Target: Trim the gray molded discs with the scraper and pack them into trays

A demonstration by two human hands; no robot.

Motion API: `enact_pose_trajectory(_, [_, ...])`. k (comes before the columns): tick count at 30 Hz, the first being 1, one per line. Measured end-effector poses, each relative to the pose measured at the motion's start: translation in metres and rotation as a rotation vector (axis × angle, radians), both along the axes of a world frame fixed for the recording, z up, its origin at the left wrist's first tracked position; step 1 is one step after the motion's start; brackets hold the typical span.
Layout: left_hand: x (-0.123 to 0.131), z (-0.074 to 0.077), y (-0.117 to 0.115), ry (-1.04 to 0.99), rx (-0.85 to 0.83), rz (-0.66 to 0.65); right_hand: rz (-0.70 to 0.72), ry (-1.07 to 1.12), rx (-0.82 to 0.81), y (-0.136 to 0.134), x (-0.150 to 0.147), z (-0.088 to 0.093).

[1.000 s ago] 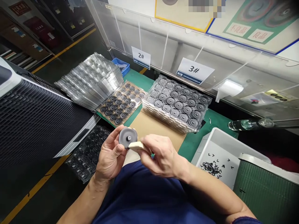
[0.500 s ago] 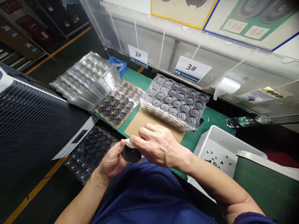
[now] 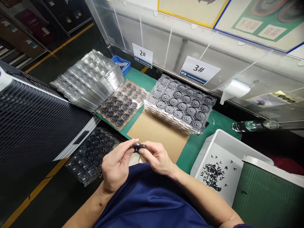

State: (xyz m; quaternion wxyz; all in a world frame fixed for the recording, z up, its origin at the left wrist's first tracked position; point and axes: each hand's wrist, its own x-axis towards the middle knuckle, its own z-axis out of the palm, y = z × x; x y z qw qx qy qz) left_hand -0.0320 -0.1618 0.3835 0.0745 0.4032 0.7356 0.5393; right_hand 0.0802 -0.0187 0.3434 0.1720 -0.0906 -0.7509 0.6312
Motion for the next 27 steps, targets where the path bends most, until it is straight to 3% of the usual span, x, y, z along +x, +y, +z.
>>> enact_pose_trajectory(3, [-0.005, 0.0, -0.007, 0.558, 0.05, -0.12, -0.177, 0.169, 0.409, 0.007, 0.002, -0.002])
enact_pose_trajectory(6, [-0.013, 0.001, -0.013, 0.722, 0.069, -0.21, -0.223, 0.227, 0.59, 0.017, 0.006, -0.002])
enact_pose_trajectory(16, [-0.015, 0.008, -0.012, 0.767, 0.043, -0.182, -0.196, 0.248, 0.512, 0.013, 0.001, -0.006])
enact_pose_trajectory(27, [-0.016, 0.001, -0.004, 0.712, 0.033, -0.166, -0.163, 0.208, 0.423, 0.018, 0.008, -0.014])
